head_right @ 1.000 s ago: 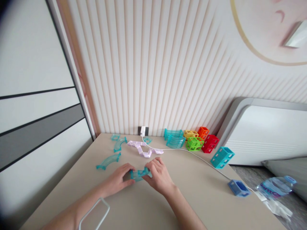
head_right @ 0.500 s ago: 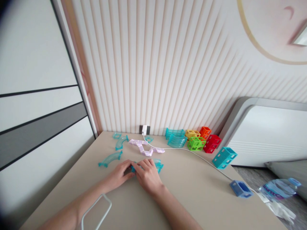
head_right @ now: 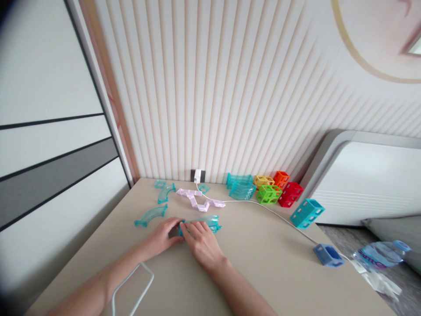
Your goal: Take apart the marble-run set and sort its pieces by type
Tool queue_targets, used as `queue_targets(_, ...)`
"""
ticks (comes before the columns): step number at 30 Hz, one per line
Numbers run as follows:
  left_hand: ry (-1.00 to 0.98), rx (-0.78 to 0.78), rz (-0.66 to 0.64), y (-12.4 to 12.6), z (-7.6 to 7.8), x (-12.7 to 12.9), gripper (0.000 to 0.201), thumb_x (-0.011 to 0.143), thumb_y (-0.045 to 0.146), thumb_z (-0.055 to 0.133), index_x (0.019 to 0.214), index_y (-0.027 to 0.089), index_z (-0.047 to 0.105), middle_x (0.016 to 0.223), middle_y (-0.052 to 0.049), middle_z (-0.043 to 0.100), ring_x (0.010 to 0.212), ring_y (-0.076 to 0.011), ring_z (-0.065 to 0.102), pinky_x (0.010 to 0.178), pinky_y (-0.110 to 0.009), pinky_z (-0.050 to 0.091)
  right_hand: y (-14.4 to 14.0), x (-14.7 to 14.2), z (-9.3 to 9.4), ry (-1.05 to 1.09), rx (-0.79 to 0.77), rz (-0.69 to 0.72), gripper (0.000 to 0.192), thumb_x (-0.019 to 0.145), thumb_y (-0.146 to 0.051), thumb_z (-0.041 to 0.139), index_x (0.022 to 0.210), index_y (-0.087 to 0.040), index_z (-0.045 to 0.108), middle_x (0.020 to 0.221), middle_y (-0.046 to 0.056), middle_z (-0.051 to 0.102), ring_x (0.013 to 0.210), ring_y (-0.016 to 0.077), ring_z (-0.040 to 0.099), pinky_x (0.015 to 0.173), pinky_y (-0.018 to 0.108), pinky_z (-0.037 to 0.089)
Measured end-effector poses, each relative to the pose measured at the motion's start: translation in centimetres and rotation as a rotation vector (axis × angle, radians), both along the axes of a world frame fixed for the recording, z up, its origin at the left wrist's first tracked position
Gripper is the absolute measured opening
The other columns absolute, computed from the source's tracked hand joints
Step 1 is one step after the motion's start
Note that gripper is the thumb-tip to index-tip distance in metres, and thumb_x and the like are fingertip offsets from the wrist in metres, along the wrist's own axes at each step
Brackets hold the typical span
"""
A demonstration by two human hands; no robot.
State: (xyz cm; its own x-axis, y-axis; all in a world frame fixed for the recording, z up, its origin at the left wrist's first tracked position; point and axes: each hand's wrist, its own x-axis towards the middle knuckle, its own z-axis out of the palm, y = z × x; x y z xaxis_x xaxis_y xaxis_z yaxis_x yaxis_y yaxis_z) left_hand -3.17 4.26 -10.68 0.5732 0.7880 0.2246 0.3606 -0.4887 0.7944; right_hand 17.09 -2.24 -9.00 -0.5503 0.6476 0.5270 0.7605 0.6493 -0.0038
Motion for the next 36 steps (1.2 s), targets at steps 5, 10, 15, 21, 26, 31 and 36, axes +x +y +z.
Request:
queue_targets(5, -0.004, -0.039, 0.042, 0.0, 0.1, -0.2, 0.042, 0.082, 0.029, 0.072, 0.123, 0.021, 0.065, 0.121, -0.010, 0.073, 0.105, -0.0260, 0.072, 0.097, -0.041, 0.057, -0.3, 4.2, 0.6, 0.214, -0.124, -0.144, 0.051, 0.100, -0.025, 0.057, 0.150, -0.028, 0.047, 0.139, 0.013, 0.063, 0.127, 0.0309, 0.058, 0.103, 0.050, 0.050)
queue_targets(10, -0.015, -0.112, 0.072, 0.2, -0.1, -0.5, 0.045, 0.081, 0.031, 0.071, 0.124, 0.020, 0.065, 0.126, -0.011, 0.073, 0.110, -0.0273, 0.072, 0.102, -0.044, 0.056, -0.6, 9.9, -1.3, 0.521, -0.491, -0.220, 0.060, 0.093, -0.039, 0.066, 0.149, -0.026, 0.049, 0.140, 0.013, 0.064, 0.129, 0.0310, 0.060, 0.109, 0.053, 0.048)
queue_targets(15, -0.031, -0.192, 0.061, 0.5, 0.1, -0.7, 0.048, 0.079, 0.033, 0.072, 0.125, 0.021, 0.066, 0.129, -0.010, 0.073, 0.117, -0.0281, 0.071, 0.105, -0.044, 0.055, -0.4, 10.6, -2.5, 0.711, -0.689, -0.253, 0.057, 0.087, -0.037, 0.071, 0.141, -0.024, 0.058, 0.132, 0.011, 0.070, 0.124, 0.0306, 0.065, 0.111, 0.054, 0.047)
queue_targets(21, -0.056, -0.256, 0.030, 0.7, 0.2, -0.8, 0.050, 0.076, 0.032, 0.074, 0.125, 0.023, 0.068, 0.131, -0.007, 0.072, 0.119, -0.0283, 0.070, 0.106, -0.041, 0.054, 0.0, 9.9, -1.7, 0.762, -0.746, -0.255, 0.054, 0.082, -0.028, 0.072, 0.135, -0.025, 0.060, 0.133, 0.010, 0.069, 0.126, 0.0294, 0.063, 0.112, 0.051, 0.045)
queue_targets(26, -0.077, -0.280, 0.022, 1.0, -0.2, -1.0, 0.052, 0.075, 0.034, 0.076, 0.125, 0.023, 0.068, 0.132, -0.007, 0.072, 0.120, -0.0289, 0.070, 0.107, -0.041, 0.053, -0.2, 9.9, -1.4, 0.740, -0.732, -0.271, 0.050, 0.077, -0.024, 0.077, 0.126, -0.026, 0.066, 0.125, 0.008, 0.073, 0.119, 0.0307, 0.065, 0.109, 0.052, 0.047)
queue_targets(31, -0.103, -0.280, 0.020, 1.3, -0.8, -1.4, 0.051, 0.077, 0.035, 0.076, 0.126, 0.023, 0.067, 0.131, -0.007, 0.073, 0.120, -0.0293, 0.069, 0.106, -0.042, 0.054, -0.5, 9.6, -1.3, 0.725, -0.702, -0.287, 0.055, 0.076, -0.025, 0.078, 0.130, -0.026, 0.066, 0.125, 0.009, 0.073, 0.120, 0.0321, 0.065, 0.109, 0.054, 0.047)
queue_targets(36, -0.127, -0.242, 0.005, 0.8, -1.1, -0.8, 0.052, 0.079, 0.041, 0.074, 0.127, 0.023, 0.065, 0.135, -0.010, 0.070, 0.122, -0.0299, 0.068, 0.108, -0.046, 0.053, -1.1, 9.6, -1.1, 0.735, -0.624, -0.269, 0.053, 0.083, -0.028, 0.071, 0.136, -0.027, 0.064, 0.135, 0.008, 0.070, 0.127, 0.0302, 0.063, 0.112, 0.051, 0.046)
